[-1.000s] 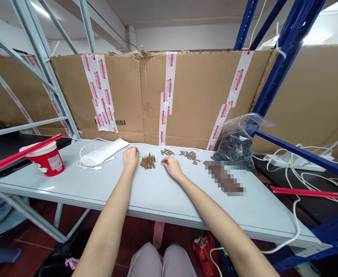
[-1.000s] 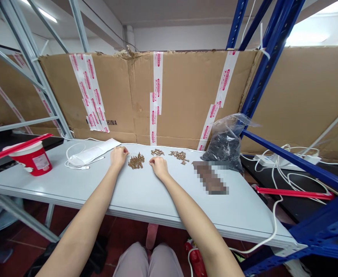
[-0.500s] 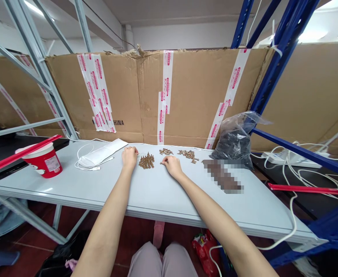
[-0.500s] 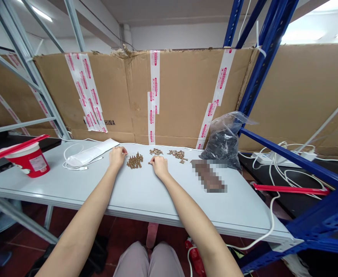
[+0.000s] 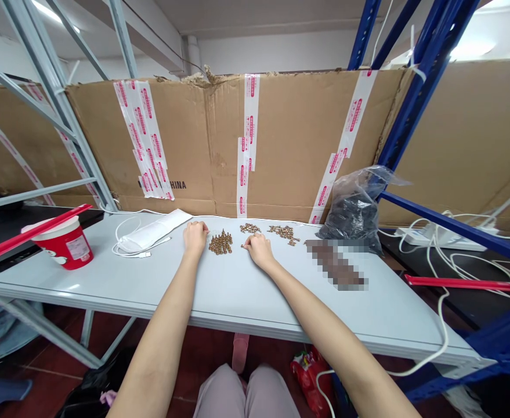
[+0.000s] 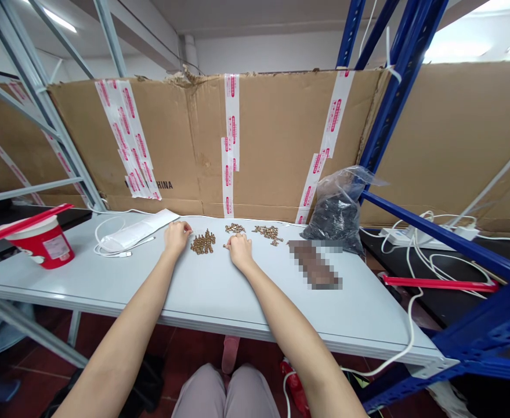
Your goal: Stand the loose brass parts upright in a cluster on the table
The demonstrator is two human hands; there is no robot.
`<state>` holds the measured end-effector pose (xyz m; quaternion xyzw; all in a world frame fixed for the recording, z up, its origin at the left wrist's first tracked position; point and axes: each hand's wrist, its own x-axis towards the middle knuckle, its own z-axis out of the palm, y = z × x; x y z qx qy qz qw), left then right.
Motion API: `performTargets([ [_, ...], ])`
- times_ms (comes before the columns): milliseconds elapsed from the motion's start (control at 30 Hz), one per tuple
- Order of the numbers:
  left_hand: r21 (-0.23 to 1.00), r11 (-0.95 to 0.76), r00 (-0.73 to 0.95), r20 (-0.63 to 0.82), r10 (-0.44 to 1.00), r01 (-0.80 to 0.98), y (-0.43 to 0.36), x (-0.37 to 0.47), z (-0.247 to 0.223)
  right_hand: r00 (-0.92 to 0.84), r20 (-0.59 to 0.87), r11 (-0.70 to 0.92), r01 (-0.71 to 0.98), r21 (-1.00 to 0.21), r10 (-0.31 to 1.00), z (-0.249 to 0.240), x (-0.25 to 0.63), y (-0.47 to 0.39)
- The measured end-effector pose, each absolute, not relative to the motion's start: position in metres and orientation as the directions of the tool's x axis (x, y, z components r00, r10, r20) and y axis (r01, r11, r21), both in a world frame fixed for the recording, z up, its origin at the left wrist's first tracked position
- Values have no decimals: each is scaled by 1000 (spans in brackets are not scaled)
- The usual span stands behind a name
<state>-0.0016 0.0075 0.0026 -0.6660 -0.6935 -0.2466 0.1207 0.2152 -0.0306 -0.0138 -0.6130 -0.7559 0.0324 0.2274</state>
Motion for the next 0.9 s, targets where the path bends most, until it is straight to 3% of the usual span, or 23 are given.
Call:
performTargets([
  [133, 176, 1, -85, 474, 876, 984, 6, -1, 4, -177, 352, 288, 911, -294, 919, -13, 213, -33],
  [500, 177, 3, -84, 450, 889, 984, 8, -1, 3, -224, 478, 443, 796, -413, 849, -10, 215, -27],
  [667, 172, -4, -77, 457, 886, 985, 9, -1, 2, -288, 524, 525, 758, -387, 802, -11, 212, -25],
  [900, 187, -2, -82, 440, 894, 982, 10, -1, 2, -319, 490, 506, 803, -316, 811, -2, 204, -34],
])
